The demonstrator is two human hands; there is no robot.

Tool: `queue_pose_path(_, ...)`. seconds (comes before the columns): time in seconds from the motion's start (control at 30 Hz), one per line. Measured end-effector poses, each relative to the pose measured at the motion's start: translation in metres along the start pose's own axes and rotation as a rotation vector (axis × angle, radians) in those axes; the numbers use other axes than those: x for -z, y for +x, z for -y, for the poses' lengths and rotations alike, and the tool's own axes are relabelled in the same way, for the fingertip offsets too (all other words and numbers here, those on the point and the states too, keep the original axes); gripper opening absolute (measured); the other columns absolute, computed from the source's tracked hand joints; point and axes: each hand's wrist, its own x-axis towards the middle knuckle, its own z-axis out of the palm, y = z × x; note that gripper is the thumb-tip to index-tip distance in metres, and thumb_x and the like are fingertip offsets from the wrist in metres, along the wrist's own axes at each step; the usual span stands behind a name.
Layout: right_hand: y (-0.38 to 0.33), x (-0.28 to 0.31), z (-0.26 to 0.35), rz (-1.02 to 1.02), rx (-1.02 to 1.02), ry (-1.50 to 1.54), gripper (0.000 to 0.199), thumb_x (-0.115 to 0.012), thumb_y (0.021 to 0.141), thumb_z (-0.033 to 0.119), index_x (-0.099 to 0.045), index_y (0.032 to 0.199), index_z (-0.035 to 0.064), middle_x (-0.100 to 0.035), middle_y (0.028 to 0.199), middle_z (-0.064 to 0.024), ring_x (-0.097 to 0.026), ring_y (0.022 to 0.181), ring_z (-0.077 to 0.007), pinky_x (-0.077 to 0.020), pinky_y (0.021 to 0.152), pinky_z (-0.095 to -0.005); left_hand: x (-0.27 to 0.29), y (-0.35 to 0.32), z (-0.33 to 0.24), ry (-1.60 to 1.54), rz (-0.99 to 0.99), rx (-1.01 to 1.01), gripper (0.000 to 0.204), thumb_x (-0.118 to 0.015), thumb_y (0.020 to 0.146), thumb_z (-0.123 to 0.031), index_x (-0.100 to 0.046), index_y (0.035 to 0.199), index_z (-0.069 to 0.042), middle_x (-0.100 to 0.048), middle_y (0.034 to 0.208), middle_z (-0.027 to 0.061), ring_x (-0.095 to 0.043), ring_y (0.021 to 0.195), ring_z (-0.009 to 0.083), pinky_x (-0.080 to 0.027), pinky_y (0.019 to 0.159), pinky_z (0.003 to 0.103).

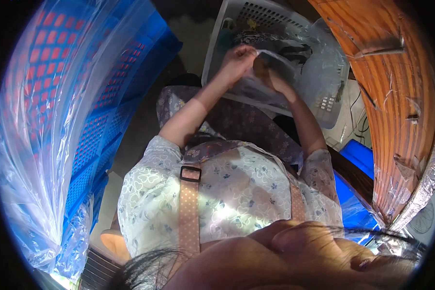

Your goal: The person trims plastic parts using a knife, wipes them with a cloth, and stacks them on the table, then turns around to sort items inside plastic bags in a basket.

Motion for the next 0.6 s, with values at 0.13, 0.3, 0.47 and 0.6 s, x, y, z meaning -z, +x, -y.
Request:
queue_pose_path(0.13,0.030,-0.008,0.037,-0.040,-0.123,-0.227,0.025,-0.048,0.080,0.020,-0.058,0.096,0.0042,-0.059,0.098,-0.0140,-0.054,0.096,-0.0296,-0.0424,0.080,-0.0372,-0.002,-0.017,0.005,-0.032,0.035,-0.099,0.012,-0.054,0.086,-0.018,-0.059,0.086,-0.007,-0.044,0.061,-0.0062,-0.037,0.052,0.0015,-0.028,0.045,0.018)
queue_pose_path(0.3,0.042,-0.032,0.008,0.069,-0.097,-0.474,0.030,-0.040,0.084,0.018,-0.056,0.106,0.0045,-0.056,0.109,-0.0127,-0.053,0.101,-0.0259,-0.0406,0.085,-0.0344,-0.002,-0.010,0.013,-0.004,0.065,-0.123,0.012,-0.053,0.087,-0.017,-0.058,0.088,-0.006,-0.043,0.060,-0.0058,-0.036,0.052,0.0021,-0.028,0.046,0.019)
queue_pose_path(0.47,0.021,-0.010,0.031,-0.218,-0.059,0.987,0.038,-0.037,0.087,0.018,-0.048,0.120,0.0028,-0.052,0.118,-0.0112,-0.052,0.103,-0.0208,-0.0369,0.090,-0.0291,0.025,-0.005,-0.001,0.010,0.019,-0.126,0.016,-0.050,0.088,-0.015,-0.050,0.100,-0.006,-0.049,0.063,0.0000,-0.048,0.058,0.0045,-0.040,0.053,0.020)
queue_pose_path(0.6,-0.013,0.027,-0.020,-0.138,-0.273,0.607,0.036,-0.042,0.088,0.011,-0.045,0.122,-0.0009,-0.049,0.120,-0.0113,-0.046,0.111,-0.0172,-0.0298,0.097,-0.0272,-0.001,-0.006,-0.004,-0.108,-0.061,-0.310,0.019,-0.051,0.087,-0.015,-0.047,0.102,-0.005,-0.050,0.065,0.0016,-0.052,0.065,0.0073,-0.043,0.059,0.023)
